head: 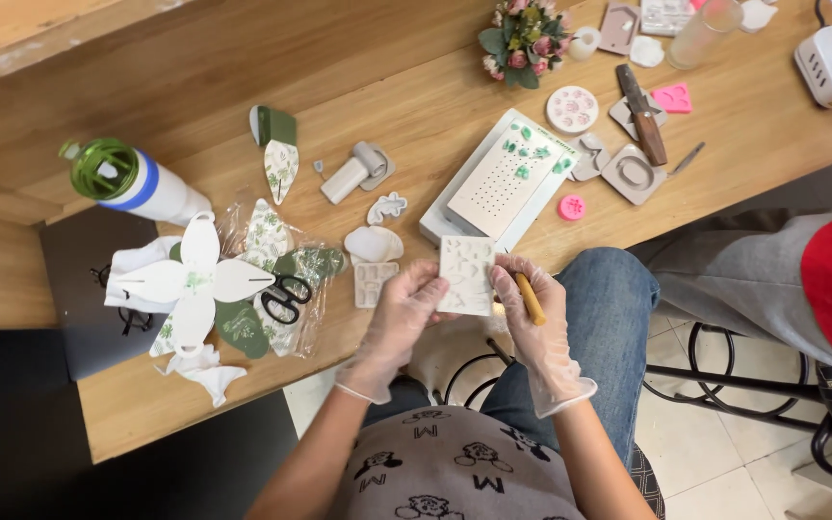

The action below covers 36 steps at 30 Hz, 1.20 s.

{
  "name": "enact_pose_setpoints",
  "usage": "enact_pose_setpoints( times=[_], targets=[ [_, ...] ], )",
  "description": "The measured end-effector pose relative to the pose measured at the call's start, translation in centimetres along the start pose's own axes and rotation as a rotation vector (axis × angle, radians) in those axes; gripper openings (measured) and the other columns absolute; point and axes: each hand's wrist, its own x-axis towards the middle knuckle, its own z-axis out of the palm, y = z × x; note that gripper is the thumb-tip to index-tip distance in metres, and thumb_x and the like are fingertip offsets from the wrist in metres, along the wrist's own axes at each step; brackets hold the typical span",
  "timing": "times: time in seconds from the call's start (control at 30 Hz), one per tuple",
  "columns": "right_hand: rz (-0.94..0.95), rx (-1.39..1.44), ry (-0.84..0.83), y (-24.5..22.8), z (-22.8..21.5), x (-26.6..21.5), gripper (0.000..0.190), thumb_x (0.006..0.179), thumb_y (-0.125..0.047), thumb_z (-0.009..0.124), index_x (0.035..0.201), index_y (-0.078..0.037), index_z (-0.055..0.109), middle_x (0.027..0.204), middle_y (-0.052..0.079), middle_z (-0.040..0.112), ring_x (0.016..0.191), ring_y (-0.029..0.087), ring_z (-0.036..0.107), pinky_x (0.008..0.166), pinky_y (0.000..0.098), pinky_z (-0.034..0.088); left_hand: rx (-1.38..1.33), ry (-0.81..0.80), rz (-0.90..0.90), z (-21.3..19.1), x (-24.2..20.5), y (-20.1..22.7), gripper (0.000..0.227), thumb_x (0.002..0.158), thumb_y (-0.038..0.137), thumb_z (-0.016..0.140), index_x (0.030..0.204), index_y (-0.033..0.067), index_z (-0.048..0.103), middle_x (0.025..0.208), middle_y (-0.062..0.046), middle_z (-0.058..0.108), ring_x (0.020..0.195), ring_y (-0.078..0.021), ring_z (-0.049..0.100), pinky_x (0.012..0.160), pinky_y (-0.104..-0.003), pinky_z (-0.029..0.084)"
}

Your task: Cleaning and preparing various silicone wax molds using a detailing tool in a candle studio.

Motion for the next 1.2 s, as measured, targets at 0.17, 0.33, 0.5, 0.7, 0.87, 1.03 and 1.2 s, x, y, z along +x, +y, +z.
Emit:
enact_pose_setpoints(
  times=[0.17,0.33,0.5,0.7,0.87,1.03,1.2],
  targets=[
    [-0.062,0.051,-0.053,-0.7,-2.9,-0.3,0.027,0.101,-0.013,0.059,0.123,0.000,0.067,0.104,0.021,0.076,0.084,0.022,0.072,0.073,0.0312,0.059,0.321,0.120,0.021,-3.5,0.8,3.2,0.023,0.100,0.018,0.058,0.119,0.0049,0.062,0.105,-0.013,0.068,0.076,-0.0168,0.065,0.058,-0.024,0.056],
    [-0.049,0.005,-0.074,1.0,-6.8,-0.8,0.029,0.106,-0.014,0.053,0.126,0.005,0.062,0.095,0.023,0.075,0.083,0.027,0.071,0.076,0.0368,0.058,0.421,0.305,-0.027,-7.6,0.2,4.7,0.025,0.101,0.009,0.053,0.125,0.0012,0.058,0.107,-0.020,0.064,0.080,-0.0221,0.063,0.067,-0.029,0.053],
    [0.038,-0.252,-0.057,2.8,-9.3,-1.0,0.053,0.114,-0.051,0.042,0.103,-0.019,0.083,0.079,0.006,0.068,0.077,0.018,0.062,0.083,0.0333,0.049,0.380,0.487,-0.007,-11.9,0.4,2.7,0.038,0.095,0.000,0.053,0.133,0.0007,0.053,0.104,-0.016,0.061,0.080,-0.0166,0.059,0.065,-0.023,0.049],
    [0.060,-0.372,-0.039,1.8,-8.8,-1.3,0.039,0.109,-0.045,0.056,0.089,-0.024,0.081,0.078,0.002,0.066,0.070,0.018,0.055,0.074,0.0321,0.047,0.489,0.502,-0.024,-12.8,5.6,5.4,0.042,0.090,-0.005,0.053,0.129,0.0072,0.063,0.112,-0.019,0.066,0.087,-0.0252,0.068,0.064,-0.029,0.057],
    [0.151,-0.451,-0.087,1.5,-8.8,-1.8,0.032,0.103,-0.042,0.060,0.093,-0.018,0.079,0.077,0.008,0.070,0.074,0.024,0.061,0.075,0.0380,0.048,0.610,0.567,-0.032,-18.3,13.0,3.1,0.049,0.082,-0.004,0.050,0.128,0.0086,0.066,0.122,-0.019,0.065,0.108,-0.0346,0.065,0.071,-0.038,0.062],
    [0.289,-0.364,-0.061,-0.4,-7.8,-2.5,0.017,0.099,-0.015,0.067,0.098,0.001,0.070,0.070,0.013,0.064,0.066,0.022,0.062,0.065,0.0320,0.050,0.557,0.515,-0.274,-19.2,16.0,5.2,0.052,0.090,-0.009,0.044,0.137,0.0090,0.057,0.131,-0.013,0.065,0.112,-0.0256,0.067,0.091,-0.032,0.060],
    [0.334,-0.312,-0.092,0.0,-6.8,-1.9,0.016,0.099,-0.005,0.060,0.107,0.004,0.070,0.079,0.018,0.071,0.062,0.022,0.054,0.056,0.0322,0.045,0.503,0.618,-0.192,-22.5,19.0,2.7,0.047,0.084,-0.008,0.045,0.125,0.0030,0.065,0.108,-0.014,0.070,0.081,-0.0186,0.065,0.064,-0.026,0.054]
  ],
)
